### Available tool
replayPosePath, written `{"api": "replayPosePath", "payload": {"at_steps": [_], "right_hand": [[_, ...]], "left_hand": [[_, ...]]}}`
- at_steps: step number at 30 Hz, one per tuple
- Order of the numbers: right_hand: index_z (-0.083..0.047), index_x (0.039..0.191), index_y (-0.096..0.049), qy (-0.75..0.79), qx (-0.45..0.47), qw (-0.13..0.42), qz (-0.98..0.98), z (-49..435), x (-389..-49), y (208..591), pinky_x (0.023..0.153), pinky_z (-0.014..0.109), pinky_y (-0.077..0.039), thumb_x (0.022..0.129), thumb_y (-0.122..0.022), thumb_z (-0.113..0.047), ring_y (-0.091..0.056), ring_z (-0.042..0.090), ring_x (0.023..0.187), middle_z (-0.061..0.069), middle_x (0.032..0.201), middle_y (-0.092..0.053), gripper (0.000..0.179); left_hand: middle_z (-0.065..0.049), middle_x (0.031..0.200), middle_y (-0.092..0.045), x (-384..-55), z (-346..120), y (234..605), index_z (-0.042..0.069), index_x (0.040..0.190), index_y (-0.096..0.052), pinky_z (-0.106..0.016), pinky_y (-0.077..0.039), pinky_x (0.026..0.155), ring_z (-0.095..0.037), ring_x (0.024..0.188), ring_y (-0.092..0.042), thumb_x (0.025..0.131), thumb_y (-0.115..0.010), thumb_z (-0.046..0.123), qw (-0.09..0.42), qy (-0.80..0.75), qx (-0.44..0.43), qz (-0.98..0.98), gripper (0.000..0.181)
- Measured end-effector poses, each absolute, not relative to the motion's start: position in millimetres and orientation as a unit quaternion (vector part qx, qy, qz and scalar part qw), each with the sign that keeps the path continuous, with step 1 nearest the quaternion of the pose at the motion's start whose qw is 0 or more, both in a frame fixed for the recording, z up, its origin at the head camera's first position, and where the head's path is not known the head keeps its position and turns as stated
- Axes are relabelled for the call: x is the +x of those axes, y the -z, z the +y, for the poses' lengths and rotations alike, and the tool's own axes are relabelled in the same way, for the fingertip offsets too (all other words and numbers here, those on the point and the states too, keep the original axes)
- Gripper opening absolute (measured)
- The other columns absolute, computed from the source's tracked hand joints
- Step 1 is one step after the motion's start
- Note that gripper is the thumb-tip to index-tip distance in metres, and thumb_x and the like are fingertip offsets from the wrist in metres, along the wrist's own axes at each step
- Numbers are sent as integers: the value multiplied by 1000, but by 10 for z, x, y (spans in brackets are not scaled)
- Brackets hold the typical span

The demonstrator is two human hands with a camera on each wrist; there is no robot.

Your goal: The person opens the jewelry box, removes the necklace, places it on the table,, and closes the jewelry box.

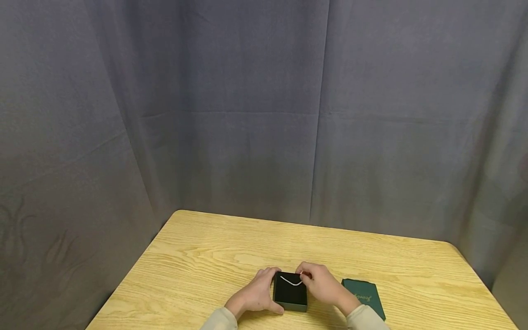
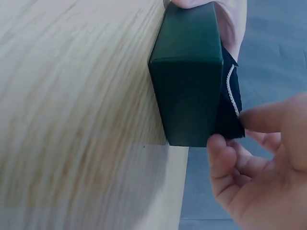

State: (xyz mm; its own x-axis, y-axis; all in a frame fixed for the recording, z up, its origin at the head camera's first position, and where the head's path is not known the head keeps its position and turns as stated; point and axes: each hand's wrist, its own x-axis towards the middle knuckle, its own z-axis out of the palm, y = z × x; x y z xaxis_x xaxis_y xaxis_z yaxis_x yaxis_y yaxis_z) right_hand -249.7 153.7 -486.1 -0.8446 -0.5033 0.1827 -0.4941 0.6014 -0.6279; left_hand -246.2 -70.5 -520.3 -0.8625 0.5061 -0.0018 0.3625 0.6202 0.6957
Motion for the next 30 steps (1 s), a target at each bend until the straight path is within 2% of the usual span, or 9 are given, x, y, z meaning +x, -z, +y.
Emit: {"api": "replayPosePath", "payload": {"at_steps": [10, 19, 26, 30], "right_hand": [[-8, 102, -68, 408, -246, 61, 877, 1579, -2523, 4898, 66, 30, -46, 95, -55, -9, -57, 15, 83, 1, 97, -65, 15], [-12, 102, -69, 419, -248, 74, 870, 1605, -2540, 4893, 66, 30, -45, 96, -54, -12, -56, 14, 81, -2, 95, -65, 17], [-8, 105, -70, 452, -235, 89, 856, 1623, -2559, 4897, 67, 29, -46, 96, -54, -14, -56, 16, 83, 2, 97, -66, 19], [-4, 105, -70, 481, -225, 93, 842, 1629, -2548, 4885, 63, 27, -44, 96, -55, -15, -53, 15, 74, 4, 89, -65, 20]], "left_hand": [[9, 118, -48, -2458, -713, 5215, 12, 135, -42, -36, -39, 95, -12, 108, -38, 60, -90, 34, 97, -357, 246, 896, 92], [9, 120, -48, -2454, -702, 5207, 11, 136, -42, -36, -38, 96, -11, 109, -38, 59, -90, 33, 99, -359, 243, 896, 93], [9, 122, -48, -2466, -708, 5210, 11, 137, -41, -36, -38, 98, -12, 111, -38, 59, -90, 33, 98, -362, 245, 894, 94], [6, 125, -47, -2472, -710, 5212, 10, 139, -39, -38, -38, 98, -14, 113, -38, 60, -90, 35, 97, -355, 248, 896, 97]]}}
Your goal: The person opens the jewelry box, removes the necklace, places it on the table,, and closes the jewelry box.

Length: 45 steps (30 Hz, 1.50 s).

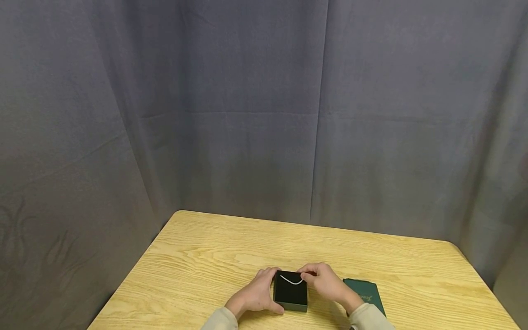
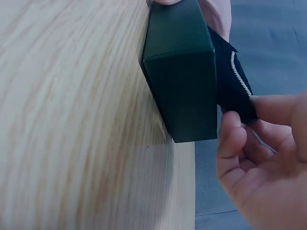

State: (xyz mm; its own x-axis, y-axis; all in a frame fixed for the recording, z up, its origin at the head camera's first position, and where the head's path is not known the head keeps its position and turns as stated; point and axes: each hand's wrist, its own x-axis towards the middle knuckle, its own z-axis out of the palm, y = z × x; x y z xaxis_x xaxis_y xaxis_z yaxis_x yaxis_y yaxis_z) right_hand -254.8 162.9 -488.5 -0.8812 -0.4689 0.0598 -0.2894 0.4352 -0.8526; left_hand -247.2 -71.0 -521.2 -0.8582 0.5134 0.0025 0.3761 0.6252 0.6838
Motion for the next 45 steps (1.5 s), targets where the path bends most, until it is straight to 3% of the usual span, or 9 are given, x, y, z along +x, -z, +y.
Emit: {"api": "replayPosePath", "payload": {"at_steps": [12, 14, 18, 23, 25, 30, 34, 40, 45], "right_hand": [[-4, 104, -71, 499, -209, 74, 838, 1628, -2558, 4872, 52, 23, -36, 95, -57, -13, -41, 8, 57, 1, 69, -53, 19], [-3, 105, -70, 500, -209, 73, 837, 1636, -2563, 4880, 51, 23, -37, 95, -57, -13, -40, 7, 55, 4, 69, -54, 20], [-2, 107, -70, 499, -209, 64, 838, 1647, -2566, 4870, 55, 23, -40, 95, -57, -15, -45, 5, 61, 7, 86, -64, 22], [0, 108, -68, 510, -192, 74, 835, 1653, -2565, 4825, 47, 22, -35, 95, -56, -14, -37, 7, 51, 4, 71, -56, 23], [0, 108, -68, 511, -191, 71, 835, 1655, -2564, 4811, 48, 23, -36, 95, -57, -14, -42, 11, 53, 4, 70, -56, 22], [0, 107, -68, 509, -197, 62, 835, 1658, -2559, 4771, 58, 29, -45, 95, -57, -15, -53, 22, 70, 4, 90, -64, 23], [2, 111, -66, 512, -198, 71, 833, 1656, -2558, 4728, 57, 30, -44, 96, -56, -16, -53, 26, 71, 5, 86, -61, 25], [2, 111, -66, 506, -200, 65, 837, 1652, -2557, 4676, 59, 33, -47, 96, -55, -15, -53, 27, 72, 4, 80, -58, 25], [2, 112, -66, 506, -195, 62, 838, 1656, -2551, 4651, 61, 37, -48, 97, -53, -14, -53, 26, 73, 4, 83, -59, 25]], "left_hand": [[-2, 136, -43, -2458, -694, 5206, 5, 143, -34, -38, -36, 101, -18, 122, -37, 61, -89, 37, 97, -340, 237, 905, 104], [-1, 137, -43, -2459, -694, 5206, 5, 143, -34, -38, -36, 102, -18, 122, -36, 61, -89, 37, 96, -343, 237, 904, 104], [0, 135, -44, -2457, -692, 5207, 6, 144, -33, -37, -35, 102, -16, 119, -37, 60, -89, 35, 90, -348, 238, 902, 105], [2, 133, -46, -2435, -687, 5193, 8, 146, -31, -39, -35, 101, -15, 115, -37, 59, -90, 32, 88, -355, 237, 900, 108], [1, 134, -45, -2425, -687, 5183, 9, 147, -30, -40, -35, 102, -15, 116, -37, 59, -90, 30, 89, -359, 239, 898, 108], [0, 136, -44, -2415, -697, 5174, 11, 147, -29, -42, -34, 102, -18, 119, -37, 59, -90, 26, 84, -366, 251, 892, 108], [1, 136, -43, -2418, -706, 5182, 13, 148, -28, -42, -34, 102, -19, 121, -37, 59, -90, 25, 79, -371, 257, 889, 109], [-1, 140, -38, -2392, -714, 5158, 16, 150, -26, -46, -32, 103, -20, 127, -35, 66, -86, 36, 92, -399, 252, 876, 105], [-2, 138, -39, -2382, -720, 5115, 13, 145, -36, -47, -35, 100, -20, 123, -40, 76, -74, 50, 83, -425, 232, 871, 87]]}}
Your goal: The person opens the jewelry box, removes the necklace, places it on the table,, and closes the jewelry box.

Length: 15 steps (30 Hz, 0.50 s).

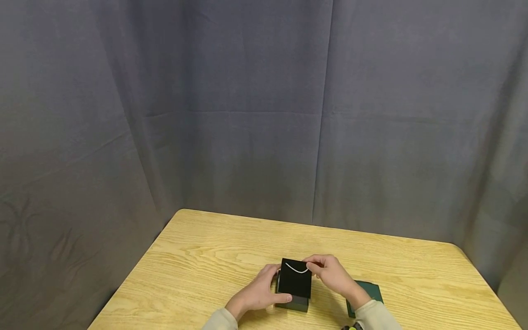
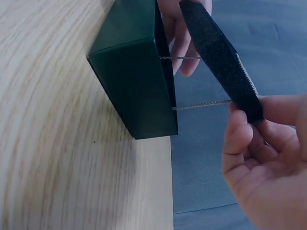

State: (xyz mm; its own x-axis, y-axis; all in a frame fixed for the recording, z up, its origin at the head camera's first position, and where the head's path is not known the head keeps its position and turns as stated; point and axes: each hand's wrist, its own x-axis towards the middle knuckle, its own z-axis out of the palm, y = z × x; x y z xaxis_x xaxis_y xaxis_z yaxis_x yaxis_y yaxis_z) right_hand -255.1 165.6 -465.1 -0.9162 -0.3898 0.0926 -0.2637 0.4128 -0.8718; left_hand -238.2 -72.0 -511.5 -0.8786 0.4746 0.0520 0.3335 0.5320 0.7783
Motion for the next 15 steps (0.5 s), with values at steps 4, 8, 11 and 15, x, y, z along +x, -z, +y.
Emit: {"api": "replayPosePath", "payload": {"at_steps": [4, 8, 11, 15], "right_hand": [[5, 111, -65, 503, -195, 63, 840, 1634, -2490, 4528, 62, 37, -48, 98, -51, -8, -53, 27, 73, 6, 84, -59, 23], [7, 109, -64, 500, -203, 65, 839, 1595, -2365, 4332, 61, 31, -47, 97, -49, -3, -53, 28, 73, 9, 82, -59, 22], [7, 109, -64, 502, -207, 65, 838, 1595, -2352, 4316, 61, 29, -46, 97, -49, -3, -52, 27, 72, 9, 83, -59, 22], [6, 109, -65, 508, -205, 68, 834, 1624, -2456, 4456, 61, 32, -47, 97, -50, -5, -52, 26, 72, 8, 86, -60, 22]], "left_hand": [[-4, 137, -41, -2374, -727, 5077, 9, 140, -42, -48, -37, 99, -23, 124, -41, 76, -73, 51, 69, -420, 226, 876, 83], [-3, 136, -42, -2357, -742, 5050, 10, 136, -46, -50, -37, 98, -25, 124, -41, 77, -73, 51, 71, -429, 222, 873, 77], [-1, 130, -46, -2344, -750, 5021, 12, 130, -51, -49, -40, 93, -26, 119, -44, 82, -68, 51, 67, -439, 217, 869, 65], [2, 111, -54, -2342, -736, 4970, 11, 117, -57, -39, -46, 84, -21, 104, -52, 88, -62, 47, 56, -461, 200, 863, 47]]}}
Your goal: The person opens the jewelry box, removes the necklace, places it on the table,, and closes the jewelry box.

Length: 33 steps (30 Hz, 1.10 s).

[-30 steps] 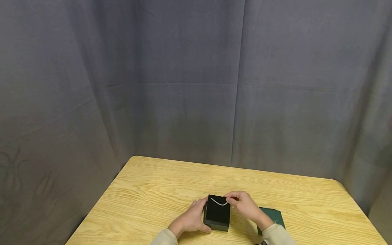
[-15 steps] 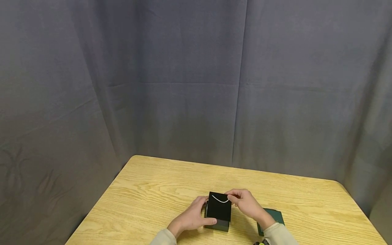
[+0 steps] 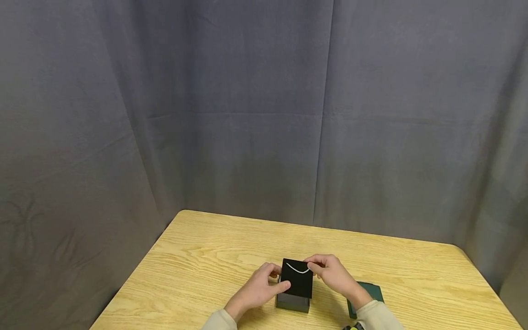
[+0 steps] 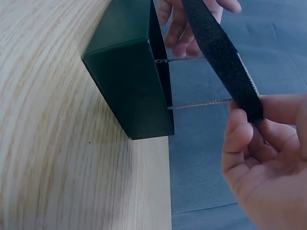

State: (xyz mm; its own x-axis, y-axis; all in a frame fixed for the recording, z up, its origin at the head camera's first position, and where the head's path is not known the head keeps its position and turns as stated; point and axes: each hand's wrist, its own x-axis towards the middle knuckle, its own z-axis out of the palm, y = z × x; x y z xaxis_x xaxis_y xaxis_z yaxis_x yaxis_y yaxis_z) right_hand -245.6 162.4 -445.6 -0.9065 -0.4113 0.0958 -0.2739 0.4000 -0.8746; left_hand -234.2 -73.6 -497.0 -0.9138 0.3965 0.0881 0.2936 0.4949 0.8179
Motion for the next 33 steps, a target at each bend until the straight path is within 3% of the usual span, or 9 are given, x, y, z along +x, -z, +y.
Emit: {"api": "replayPosePath", "payload": {"at_steps": [7, 17, 21, 33], "right_hand": [[1, 110, -66, 512, -203, 69, 832, 1667, -2581, 4673, 64, 36, -48, 98, -52, -14, -54, 25, 75, 4, 90, -63, 24], [5, 111, -65, 516, -210, 84, 826, 1628, -2457, 4485, 65, 39, -49, 98, -51, -8, -54, 30, 77, 8, 90, -62, 23], [5, 109, -64, 513, -221, 82, 825, 1594, -2375, 4391, 64, 36, -48, 97, -52, -5, -55, 31, 77, 11, 92, -62, 21], [-4, 99, -57, 541, -249, 64, 801, 1666, -2535, 4729, 64, 33, -47, 96, -56, -12, -52, 24, 72, 9, 89, -59, 9]], "left_hand": [[-2, 92, -62, -2332, -691, 4901, 2, 104, -60, -29, -49, 70, -14, 82, -58, 92, -61, 34, 61, -524, 174, 831, 34], [-3, 79, -60, -2328, -641, 4912, -2, 99, -59, -31, -50, 61, -14, 65, -55, 92, -62, 19, 97, -583, 168, 789, 22], [-4, 77, -63, -2335, -630, 4928, -1, 94, -59, -31, -51, 61, -12, 66, -56, 93, -60, 15, 109, -611, 170, 766, 16], [-3, 78, -62, -2299, -620, 4899, -3, 93, -59, -25, -45, 60, -10, 68, -55, 92, -59, 10, 111, -630, 165, 751, 13]]}}
